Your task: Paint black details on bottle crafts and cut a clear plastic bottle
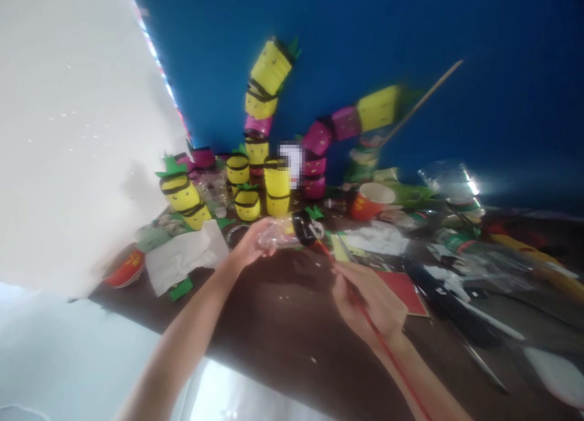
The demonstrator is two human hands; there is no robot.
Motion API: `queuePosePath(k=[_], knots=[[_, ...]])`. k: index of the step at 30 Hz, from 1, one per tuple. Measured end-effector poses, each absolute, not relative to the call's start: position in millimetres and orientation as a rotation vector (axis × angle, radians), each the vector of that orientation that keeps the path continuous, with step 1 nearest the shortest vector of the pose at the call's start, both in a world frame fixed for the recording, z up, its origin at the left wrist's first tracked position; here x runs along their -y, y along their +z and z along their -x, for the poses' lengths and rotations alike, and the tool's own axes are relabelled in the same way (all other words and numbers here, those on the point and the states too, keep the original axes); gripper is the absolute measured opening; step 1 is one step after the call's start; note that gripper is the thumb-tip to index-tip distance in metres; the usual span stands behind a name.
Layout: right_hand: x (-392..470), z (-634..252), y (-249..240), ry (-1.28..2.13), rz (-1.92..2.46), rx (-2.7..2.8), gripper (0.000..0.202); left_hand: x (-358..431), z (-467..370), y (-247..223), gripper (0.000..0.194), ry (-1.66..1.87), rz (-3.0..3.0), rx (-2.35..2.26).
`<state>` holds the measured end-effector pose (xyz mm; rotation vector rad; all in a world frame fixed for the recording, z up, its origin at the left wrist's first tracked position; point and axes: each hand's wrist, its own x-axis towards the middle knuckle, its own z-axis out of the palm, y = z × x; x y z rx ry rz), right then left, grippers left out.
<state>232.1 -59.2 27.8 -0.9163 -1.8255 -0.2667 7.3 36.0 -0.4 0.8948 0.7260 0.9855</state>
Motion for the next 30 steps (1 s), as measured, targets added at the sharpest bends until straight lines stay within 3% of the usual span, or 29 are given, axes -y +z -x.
queuePosePath(k=[24, 30], knots=[[62.0, -231.2, 29.2, -0.258, 0.949, 1.816, 0.024, -35.8, -7.7, 3.1, 0.047, 1.132, -0.927, -0.737], [60.8, -230.6, 27.7, -0.273, 0.915, 1.821, 0.03, -37.4, -5.6, -0.3, 0.048, 1.138, -0.986, -0.719]])
